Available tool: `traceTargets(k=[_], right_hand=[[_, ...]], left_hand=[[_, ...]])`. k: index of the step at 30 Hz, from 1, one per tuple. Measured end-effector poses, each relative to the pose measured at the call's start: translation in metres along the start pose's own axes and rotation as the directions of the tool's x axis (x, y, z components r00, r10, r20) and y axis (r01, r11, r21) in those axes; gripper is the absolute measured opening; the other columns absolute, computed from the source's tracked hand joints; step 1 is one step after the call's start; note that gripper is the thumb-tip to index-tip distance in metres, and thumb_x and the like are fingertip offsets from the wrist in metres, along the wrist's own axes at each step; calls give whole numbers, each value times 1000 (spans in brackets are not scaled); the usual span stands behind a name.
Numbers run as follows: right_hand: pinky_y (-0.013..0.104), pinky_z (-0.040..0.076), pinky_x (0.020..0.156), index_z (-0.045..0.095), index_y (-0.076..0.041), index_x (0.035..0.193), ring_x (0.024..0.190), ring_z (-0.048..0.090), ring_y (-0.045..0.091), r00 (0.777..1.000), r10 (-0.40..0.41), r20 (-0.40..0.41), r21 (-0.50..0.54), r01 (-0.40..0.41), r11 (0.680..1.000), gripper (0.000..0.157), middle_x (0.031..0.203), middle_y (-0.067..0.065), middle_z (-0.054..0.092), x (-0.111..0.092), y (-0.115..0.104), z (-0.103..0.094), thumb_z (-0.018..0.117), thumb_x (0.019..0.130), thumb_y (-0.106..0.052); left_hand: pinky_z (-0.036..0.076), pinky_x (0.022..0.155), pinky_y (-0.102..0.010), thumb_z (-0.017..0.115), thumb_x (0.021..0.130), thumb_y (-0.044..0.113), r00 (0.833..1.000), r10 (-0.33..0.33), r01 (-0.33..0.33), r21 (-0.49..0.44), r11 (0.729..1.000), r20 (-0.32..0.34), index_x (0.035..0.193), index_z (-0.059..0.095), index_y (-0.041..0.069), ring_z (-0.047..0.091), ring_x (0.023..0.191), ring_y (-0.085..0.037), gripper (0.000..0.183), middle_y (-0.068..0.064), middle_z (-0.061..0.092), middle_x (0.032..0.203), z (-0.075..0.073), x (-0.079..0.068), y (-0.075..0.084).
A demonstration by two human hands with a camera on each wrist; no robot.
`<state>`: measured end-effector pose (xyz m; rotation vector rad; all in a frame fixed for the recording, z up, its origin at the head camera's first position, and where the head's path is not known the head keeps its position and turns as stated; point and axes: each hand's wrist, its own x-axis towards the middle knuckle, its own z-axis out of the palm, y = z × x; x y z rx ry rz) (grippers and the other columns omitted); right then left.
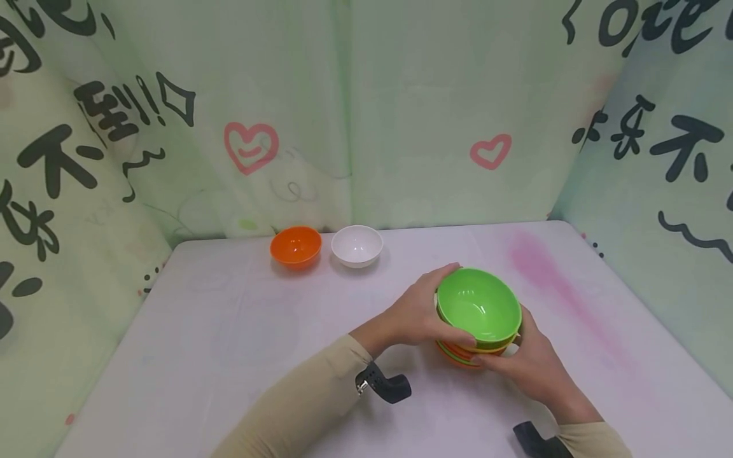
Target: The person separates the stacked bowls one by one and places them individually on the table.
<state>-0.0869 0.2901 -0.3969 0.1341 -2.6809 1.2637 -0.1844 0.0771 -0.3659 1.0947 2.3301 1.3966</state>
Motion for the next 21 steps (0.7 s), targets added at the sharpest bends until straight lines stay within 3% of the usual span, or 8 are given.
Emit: traceTargets(k=[2, 4, 12, 21], right_hand=[[58, 43, 95, 19, 1, 154, 123, 47, 35, 1000, -2, 8, 4, 2, 1000, 110, 141, 22, 46, 0, 0, 0, 91, 74, -20], [62, 43, 94, 19, 2, 154, 123, 47, 38, 1000, 0, 14, 2, 0, 1000, 109, 141, 23, 46, 0, 0, 0, 91, 74, -19], [62, 43, 95, 20, -2, 155, 120, 48, 37, 1000, 21, 10, -14, -21, 1000, 111, 140, 21, 47, 1, -1, 2, 92, 73, -23], [66, 40, 98, 13, -1, 156, 123, 46, 42, 995, 94, 40, -6, -94, 996, 116, 147, 23, 40, 1, -4, 1, 90, 75, -31]], left_hand=[[44, 99, -29, 91, 69, 40, 1000, -4, 4, -2, 1000, -18, 157, 30, 14, 46, 124, -10, 110, -1, 46, 143, -3, -1, 2], [46, 96, -28, 92, 68, 40, 999, -11, 11, -8, 1000, -34, 157, 31, 16, 46, 121, -10, 110, -1, 46, 141, -5, -2, 4], [49, 93, -29, 94, 67, 35, 990, -57, 54, -27, 998, -131, 157, 32, 22, 47, 119, -15, 110, -5, 45, 143, -27, -10, 6], [47, 100, -38, 94, 67, 28, 966, -133, 119, -73, 990, -223, 158, 29, 16, 49, 123, -24, 112, -10, 43, 147, -58, -26, -12]])
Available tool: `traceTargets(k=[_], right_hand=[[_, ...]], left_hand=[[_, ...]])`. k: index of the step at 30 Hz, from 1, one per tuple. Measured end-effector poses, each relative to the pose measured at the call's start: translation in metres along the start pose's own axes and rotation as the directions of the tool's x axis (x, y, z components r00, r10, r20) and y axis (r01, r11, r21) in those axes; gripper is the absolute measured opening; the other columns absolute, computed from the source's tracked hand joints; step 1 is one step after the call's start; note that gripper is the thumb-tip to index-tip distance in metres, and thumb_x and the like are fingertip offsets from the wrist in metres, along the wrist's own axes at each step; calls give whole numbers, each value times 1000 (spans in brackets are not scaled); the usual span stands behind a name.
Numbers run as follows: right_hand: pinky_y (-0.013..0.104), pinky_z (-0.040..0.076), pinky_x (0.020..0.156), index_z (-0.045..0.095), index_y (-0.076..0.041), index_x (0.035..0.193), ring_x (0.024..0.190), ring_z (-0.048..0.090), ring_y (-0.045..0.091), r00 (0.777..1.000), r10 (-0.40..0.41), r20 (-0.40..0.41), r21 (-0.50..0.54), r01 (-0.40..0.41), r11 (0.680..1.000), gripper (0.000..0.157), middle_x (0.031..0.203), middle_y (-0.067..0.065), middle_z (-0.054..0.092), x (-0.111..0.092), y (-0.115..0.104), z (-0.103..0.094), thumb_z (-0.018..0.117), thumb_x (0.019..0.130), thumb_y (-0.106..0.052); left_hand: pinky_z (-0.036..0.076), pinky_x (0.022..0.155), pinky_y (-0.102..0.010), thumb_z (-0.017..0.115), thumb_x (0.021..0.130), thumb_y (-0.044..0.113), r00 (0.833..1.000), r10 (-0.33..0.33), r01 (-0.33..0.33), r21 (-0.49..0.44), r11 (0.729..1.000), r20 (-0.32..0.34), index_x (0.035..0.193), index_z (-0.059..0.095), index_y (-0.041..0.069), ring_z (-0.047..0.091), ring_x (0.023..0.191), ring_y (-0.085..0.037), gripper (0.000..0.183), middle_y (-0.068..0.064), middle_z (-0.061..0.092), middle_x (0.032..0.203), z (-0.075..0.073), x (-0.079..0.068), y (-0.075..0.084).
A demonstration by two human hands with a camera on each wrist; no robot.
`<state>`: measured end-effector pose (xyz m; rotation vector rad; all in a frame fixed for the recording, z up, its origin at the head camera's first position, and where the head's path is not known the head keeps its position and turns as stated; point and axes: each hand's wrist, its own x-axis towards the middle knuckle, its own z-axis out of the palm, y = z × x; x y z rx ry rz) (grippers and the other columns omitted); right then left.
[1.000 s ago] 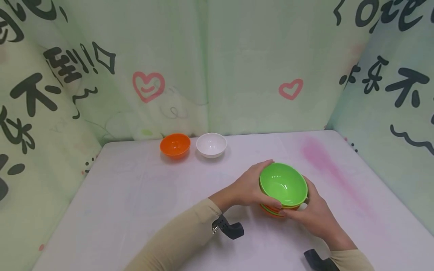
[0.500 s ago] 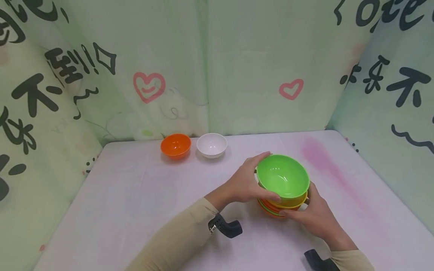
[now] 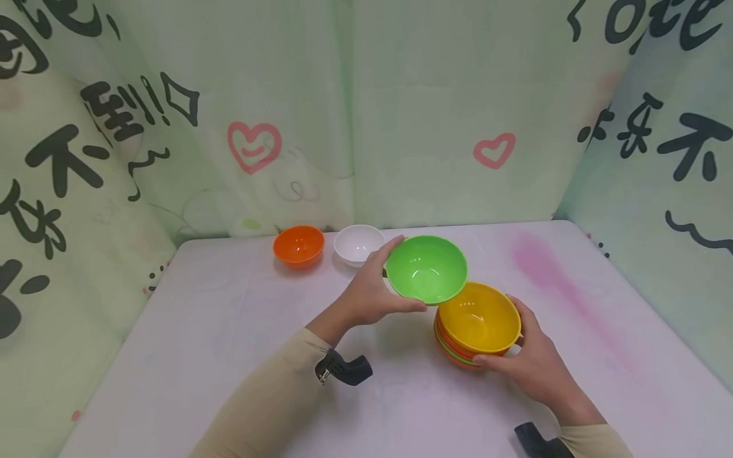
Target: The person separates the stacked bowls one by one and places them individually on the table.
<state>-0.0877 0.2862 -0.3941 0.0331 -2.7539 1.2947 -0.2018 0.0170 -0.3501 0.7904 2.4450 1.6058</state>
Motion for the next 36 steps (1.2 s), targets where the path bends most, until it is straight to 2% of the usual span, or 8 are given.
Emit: traceTargets(k=[4, 7, 16, 21, 24, 30, 36], right_hand=[[67, 40, 99, 11, -1, 157, 126, 44, 43, 1000, 22, 10, 0, -22, 1000, 117, 149, 24, 37, 1, -2, 0, 89, 76, -34], [68, 39, 99, 11, -2, 157, 126, 43, 43, 999, 30, 13, -1, -30, 1000, 118, 150, 24, 36, 2, -2, 1, 89, 76, -35], [68, 37, 100, 14, -2, 157, 126, 43, 41, 1000, 2, 8, 24, -2, 1000, 116, 148, 22, 38, 2, -1, 0, 90, 75, -31], [68, 37, 100, 13, -2, 157, 126, 43, 41, 1000, -2, 8, 16, 2, 1000, 116, 148, 22, 38, 2, 0, -1, 90, 75, -31], [68, 38, 100, 13, -2, 157, 126, 43, 41, 1000, -6, 8, 14, 6, 1000, 115, 148, 22, 38, 2, 0, -1, 90, 75, -31], [66, 39, 99, 14, -1, 156, 126, 43, 41, 1000, -26, -1, 21, 26, 999, 114, 148, 22, 38, 1, 1, -1, 90, 75, -28], [65, 40, 98, 14, -2, 156, 125, 44, 40, 1000, -24, 3, 16, 23, 1000, 113, 148, 22, 38, 1, -1, -1, 90, 75, -26]], left_hand=[[44, 104, -44, 94, 68, 26, 999, -32, 32, 5, 999, -29, 158, 28, 13, 49, 126, -28, 112, -11, 40, 151, -13, -5, -11], [44, 104, -44, 93, 68, 27, 997, -65, 66, 20, 998, -37, 158, 27, 14, 49, 126, -27, 112, -10, 40, 152, -20, -7, -21], [45, 102, -51, 91, 68, 36, 980, -182, 189, 89, 978, -83, 159, 28, 18, 49, 125, -29, 111, -9, 43, 149, -33, -15, -53], [42, 104, -53, 91, 69, 36, 973, -214, 221, 85, 972, -87, 158, 27, 13, 46, 129, -31, 112, -11, 42, 151, -36, -18, -69], [41, 106, -53, 92, 69, 34, 974, -209, 215, 76, 974, -81, 157, 29, 10, 46, 130, -30, 112, -11, 42, 151, -36, -19, -77], [43, 104, -48, 94, 66, 32, 985, -161, 164, 46, 985, -59, 152, 38, 16, 50, 124, -24, 104, -3, 51, 140, -38, -20, -93], [41, 107, -48, 94, 67, 33, 981, -187, 190, 67, 979, -55, 154, 36, 15, 49, 126, -25, 106, -4, 50, 142, -37, -22, -100]])
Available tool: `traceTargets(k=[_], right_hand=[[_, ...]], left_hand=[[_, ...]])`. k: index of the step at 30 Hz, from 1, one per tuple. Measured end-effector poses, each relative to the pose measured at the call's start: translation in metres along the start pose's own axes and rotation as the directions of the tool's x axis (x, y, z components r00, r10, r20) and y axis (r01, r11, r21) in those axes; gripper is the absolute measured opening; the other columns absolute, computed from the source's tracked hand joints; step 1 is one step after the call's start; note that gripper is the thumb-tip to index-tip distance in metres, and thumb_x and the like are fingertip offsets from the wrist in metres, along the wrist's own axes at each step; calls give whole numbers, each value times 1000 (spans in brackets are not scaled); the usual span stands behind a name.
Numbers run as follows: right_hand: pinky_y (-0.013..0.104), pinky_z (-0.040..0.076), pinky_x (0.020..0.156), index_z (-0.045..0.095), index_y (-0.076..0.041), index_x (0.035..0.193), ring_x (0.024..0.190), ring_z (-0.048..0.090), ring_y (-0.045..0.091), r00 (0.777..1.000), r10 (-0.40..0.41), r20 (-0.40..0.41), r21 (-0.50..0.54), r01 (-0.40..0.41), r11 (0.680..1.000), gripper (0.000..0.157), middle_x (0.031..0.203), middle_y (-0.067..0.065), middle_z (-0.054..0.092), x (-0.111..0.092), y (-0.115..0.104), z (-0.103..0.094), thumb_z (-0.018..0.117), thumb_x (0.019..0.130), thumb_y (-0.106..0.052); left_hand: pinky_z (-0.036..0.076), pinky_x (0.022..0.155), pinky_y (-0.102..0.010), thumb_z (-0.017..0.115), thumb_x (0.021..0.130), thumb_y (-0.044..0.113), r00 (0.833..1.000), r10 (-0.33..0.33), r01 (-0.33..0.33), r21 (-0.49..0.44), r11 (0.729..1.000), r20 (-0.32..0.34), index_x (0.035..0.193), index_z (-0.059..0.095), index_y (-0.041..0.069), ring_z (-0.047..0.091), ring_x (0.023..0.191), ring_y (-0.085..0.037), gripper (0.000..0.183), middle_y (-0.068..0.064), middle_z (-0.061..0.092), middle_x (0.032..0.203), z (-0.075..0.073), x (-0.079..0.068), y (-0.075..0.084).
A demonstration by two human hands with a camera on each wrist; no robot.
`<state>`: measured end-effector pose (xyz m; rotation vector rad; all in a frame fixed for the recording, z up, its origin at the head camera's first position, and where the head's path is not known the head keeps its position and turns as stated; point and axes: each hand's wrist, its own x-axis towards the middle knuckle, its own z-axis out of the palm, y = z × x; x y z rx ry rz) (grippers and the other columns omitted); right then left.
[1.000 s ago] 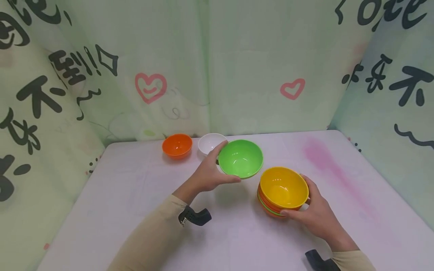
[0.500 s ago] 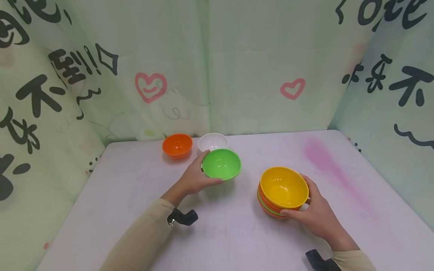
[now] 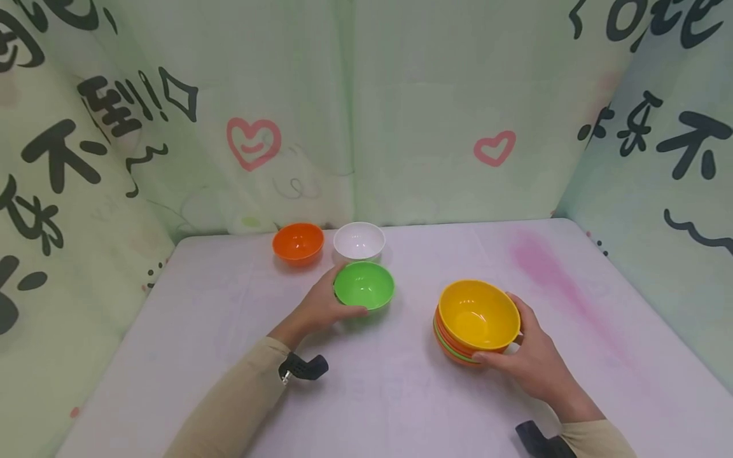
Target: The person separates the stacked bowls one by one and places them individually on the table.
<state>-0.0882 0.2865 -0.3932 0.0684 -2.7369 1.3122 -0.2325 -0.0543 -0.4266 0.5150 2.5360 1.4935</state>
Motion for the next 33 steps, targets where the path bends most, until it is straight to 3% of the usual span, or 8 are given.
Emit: traceTargets(k=[20, 33], right_hand=[[65, 40, 99, 12, -2, 157, 126, 43, 40, 1000, 25, 10, -3, -25, 1000, 114, 150, 22, 36, 2, 0, 0, 89, 76, -27], [67, 39, 100, 11, 0, 157, 128, 42, 42, 999, 34, 19, -2, -34, 999, 115, 151, 24, 34, 3, 1, 0, 89, 77, -27]], left_hand=[[39, 108, -46, 93, 68, 28, 999, -44, 44, 2, 999, -21, 153, 36, 11, 49, 125, -26, 104, -7, 49, 142, 1, 12, -3], [39, 108, -46, 94, 68, 27, 998, 51, -51, -4, 999, -30, 149, 38, 10, 48, 125, -24, 101, -6, 50, 138, 1, 17, -7]])
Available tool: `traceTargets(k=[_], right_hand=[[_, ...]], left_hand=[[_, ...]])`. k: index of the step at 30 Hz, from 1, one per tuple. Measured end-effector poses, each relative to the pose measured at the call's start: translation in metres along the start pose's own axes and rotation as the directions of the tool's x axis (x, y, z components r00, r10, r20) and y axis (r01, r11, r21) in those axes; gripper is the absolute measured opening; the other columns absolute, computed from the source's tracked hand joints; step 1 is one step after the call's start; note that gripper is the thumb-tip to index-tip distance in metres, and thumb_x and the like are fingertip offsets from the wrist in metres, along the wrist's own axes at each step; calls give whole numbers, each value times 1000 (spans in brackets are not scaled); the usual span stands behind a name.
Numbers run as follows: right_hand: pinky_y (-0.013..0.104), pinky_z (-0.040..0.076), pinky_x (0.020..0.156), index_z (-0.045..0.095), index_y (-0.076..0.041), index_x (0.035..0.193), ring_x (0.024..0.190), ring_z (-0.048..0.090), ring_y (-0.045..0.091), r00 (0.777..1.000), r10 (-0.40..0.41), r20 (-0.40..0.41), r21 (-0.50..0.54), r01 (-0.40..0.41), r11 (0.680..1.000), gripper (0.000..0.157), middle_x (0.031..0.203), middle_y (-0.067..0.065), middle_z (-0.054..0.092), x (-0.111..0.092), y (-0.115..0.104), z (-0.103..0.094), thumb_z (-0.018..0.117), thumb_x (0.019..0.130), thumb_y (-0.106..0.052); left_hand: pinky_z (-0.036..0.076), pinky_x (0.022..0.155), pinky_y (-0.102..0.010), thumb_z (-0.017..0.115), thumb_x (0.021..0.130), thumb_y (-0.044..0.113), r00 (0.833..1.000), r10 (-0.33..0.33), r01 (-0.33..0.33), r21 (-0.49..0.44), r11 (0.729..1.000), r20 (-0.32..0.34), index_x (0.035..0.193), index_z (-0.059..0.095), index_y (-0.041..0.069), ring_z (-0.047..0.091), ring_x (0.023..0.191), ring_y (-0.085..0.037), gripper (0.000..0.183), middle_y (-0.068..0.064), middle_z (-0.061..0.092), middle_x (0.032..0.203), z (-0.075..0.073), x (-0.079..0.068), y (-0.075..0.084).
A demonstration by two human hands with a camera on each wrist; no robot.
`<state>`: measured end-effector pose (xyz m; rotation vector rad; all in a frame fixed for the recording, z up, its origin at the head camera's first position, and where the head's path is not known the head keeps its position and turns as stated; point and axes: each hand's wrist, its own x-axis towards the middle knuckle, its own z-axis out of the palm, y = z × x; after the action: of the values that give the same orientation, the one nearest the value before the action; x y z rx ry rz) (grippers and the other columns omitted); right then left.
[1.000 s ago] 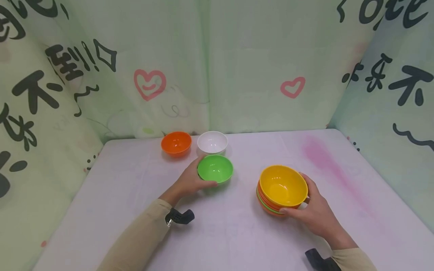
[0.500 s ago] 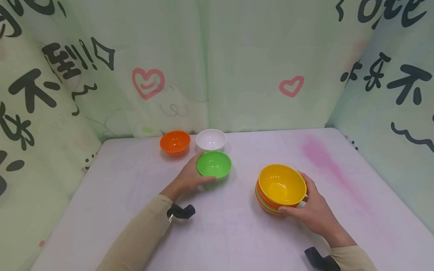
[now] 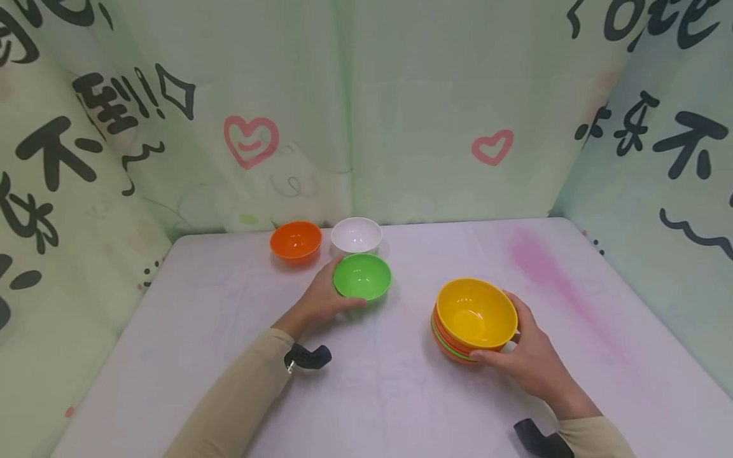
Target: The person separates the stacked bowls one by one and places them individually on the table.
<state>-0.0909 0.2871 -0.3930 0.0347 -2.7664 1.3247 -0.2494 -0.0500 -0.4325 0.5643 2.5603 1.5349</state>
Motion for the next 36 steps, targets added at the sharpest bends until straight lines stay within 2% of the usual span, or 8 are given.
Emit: traceTargets(k=[5, 13, 16, 19, 22, 28, 32, 36], right_hand=[[67, 40, 100, 11, 0, 157, 127, 42, 42, 1000, 0, 1, -6, 0, 1000, 115, 151, 24, 34, 0, 0, 0, 89, 77, -27], [66, 41, 99, 11, 0, 157, 126, 44, 42, 1000, -8, -5, -13, 8, 1000, 115, 150, 24, 35, -1, 1, 1, 89, 77, -26], [66, 41, 98, 12, -1, 157, 125, 44, 42, 1000, -11, -6, -18, 10, 1000, 115, 149, 24, 36, -1, 1, 1, 89, 76, -27], [66, 42, 98, 12, -1, 157, 125, 45, 42, 1000, -8, -7, -23, 8, 1000, 115, 149, 23, 36, -1, 2, 1, 89, 76, -28], [65, 42, 98, 12, -1, 157, 125, 45, 41, 1000, -4, -6, -21, 3, 1000, 115, 149, 23, 36, -1, 2, 1, 89, 76, -27], [66, 41, 99, 12, 0, 156, 125, 44, 41, 1000, -12, -7, -16, 12, 1000, 113, 149, 24, 36, 0, 0, 1, 89, 77, -26], [66, 41, 98, 12, 0, 156, 124, 44, 41, 1000, -15, -6, -17, 15, 1000, 111, 149, 24, 36, 0, -1, 1, 88, 78, -26], [66, 43, 97, 13, 1, 156, 123, 46, 42, 1000, -17, -1, -38, 17, 999, 111, 148, 25, 36, -1, -1, 0, 88, 79, -27]], left_hand=[[40, 106, -48, 96, 64, 29, 999, 32, -30, 33, 999, -38, 151, 36, 8, 47, 125, -25, 108, -7, 48, 141, -2, -1, 5], [36, 109, -54, 92, 68, 34, 998, -45, 49, 92, 995, -45, 157, 25, 5, 40, 134, -33, 115, -17, 36, 153, -5, -8, 24], [37, 108, -55, 91, 70, 33, 999, -29, 31, 66, 997, -35, 158, 25, 9, 41, 132, -35, 113, -18, 35, 153, -2, -11, 38], [39, 106, -55, 91, 69, 35, 1000, 15, -15, 40, 999, 12, 158, 25, 13, 42, 130, -35, 114, -16, 36, 152, 3, -15, 58], [37, 109, -53, 91, 69, 40, 994, 73, -79, 70, 994, 84, 158, 25, 14, 39, 135, -31, 114, -11, 34, 155, 11, -17, 78], [35, 112, -48, 90, 71, 40, 962, 182, -201, 77, 976, 201, 158, 27, 15, 36, 141, -22, 110, -5, 34, 158, 33, -18, 106], [36, 112, -45, 88, 74, 40, 936, 210, -239, 71, 969, 284, 158, 26, 14, 35, 142, -20, 108, -5, 33, 159, 50, -15, 118], [37, 111, -41, 88, 75, 40, 919, 201, -233, 55, 971, 339, 158, 24, 13, 36, 142, -18, 108, -3, 33, 159, 68, -13, 125]])
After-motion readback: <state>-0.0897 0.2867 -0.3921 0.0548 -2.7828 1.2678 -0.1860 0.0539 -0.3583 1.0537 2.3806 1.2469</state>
